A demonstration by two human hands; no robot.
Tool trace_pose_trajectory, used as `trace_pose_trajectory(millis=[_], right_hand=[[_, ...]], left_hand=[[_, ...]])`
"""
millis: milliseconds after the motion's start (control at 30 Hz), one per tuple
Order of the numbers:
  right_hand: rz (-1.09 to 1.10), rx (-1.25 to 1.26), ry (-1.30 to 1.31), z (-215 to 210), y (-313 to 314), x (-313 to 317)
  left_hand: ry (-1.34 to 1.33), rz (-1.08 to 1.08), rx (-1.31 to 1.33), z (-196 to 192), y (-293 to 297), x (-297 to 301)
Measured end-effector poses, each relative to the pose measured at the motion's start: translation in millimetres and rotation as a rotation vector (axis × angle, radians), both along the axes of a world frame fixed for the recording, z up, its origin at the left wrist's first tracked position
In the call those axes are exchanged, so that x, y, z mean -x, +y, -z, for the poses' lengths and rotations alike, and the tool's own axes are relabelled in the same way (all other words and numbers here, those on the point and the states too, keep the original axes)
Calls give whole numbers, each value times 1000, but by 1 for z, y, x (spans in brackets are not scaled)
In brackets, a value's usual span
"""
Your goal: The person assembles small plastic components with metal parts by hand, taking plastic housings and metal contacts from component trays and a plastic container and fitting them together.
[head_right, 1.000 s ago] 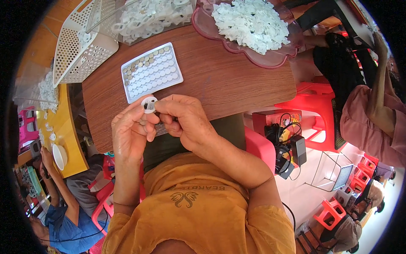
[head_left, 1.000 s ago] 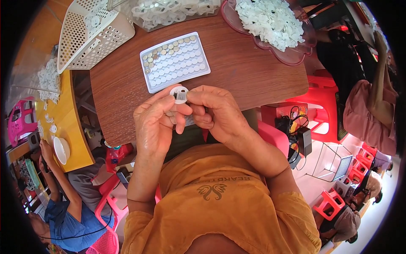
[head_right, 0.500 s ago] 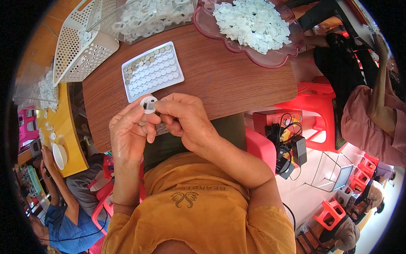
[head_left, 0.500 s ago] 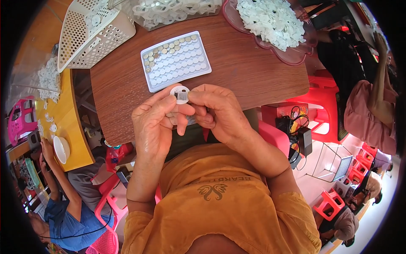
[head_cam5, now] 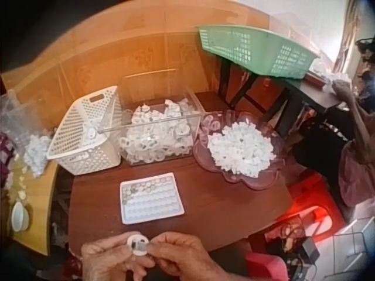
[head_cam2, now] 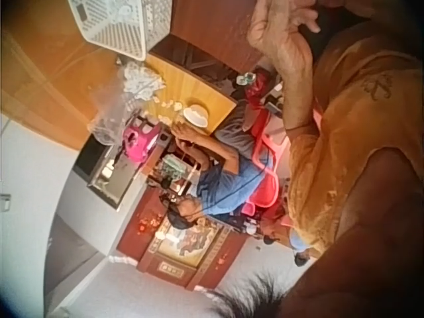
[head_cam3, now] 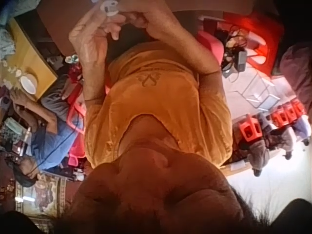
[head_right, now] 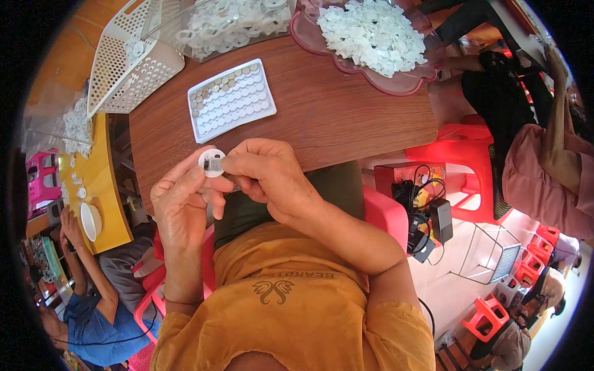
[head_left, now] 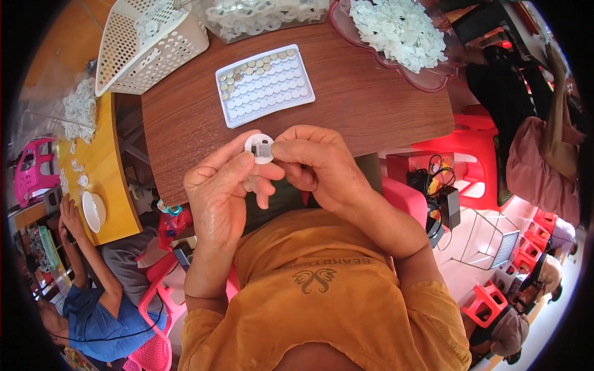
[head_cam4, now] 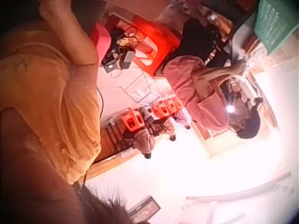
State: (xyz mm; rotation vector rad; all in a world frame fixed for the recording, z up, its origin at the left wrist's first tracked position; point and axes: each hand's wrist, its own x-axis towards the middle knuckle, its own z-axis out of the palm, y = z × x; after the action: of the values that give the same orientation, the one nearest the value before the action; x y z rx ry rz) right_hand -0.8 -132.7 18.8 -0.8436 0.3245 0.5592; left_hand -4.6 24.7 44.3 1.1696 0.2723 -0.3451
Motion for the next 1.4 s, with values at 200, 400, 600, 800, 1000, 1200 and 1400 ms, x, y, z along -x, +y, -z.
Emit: trace_pose_trajectory(millis=[200,400,600,800,1000,1200,1400], right_hand=[[-64,-101,15,-3,7,7],[-69,-70,-12,-9,11,20],[-42,-51,-73,-9,12,33],[-37,-18,-95,-9,14,42],[-16,95,-174,-11,18,47],[28,227,-347,-8,20,49],[76,267,-465,-3,21,51]], left_hand=[[10,4,62,-5,13,12],[-13,-5,60,-7,17,25],[-16,-11,58,-10,16,37],[-45,-2,19,-10,17,43],[-53,-12,-43,-9,18,46],[-73,-12,-52,-6,18,45],[-84,-12,-45,-1,17,42]])
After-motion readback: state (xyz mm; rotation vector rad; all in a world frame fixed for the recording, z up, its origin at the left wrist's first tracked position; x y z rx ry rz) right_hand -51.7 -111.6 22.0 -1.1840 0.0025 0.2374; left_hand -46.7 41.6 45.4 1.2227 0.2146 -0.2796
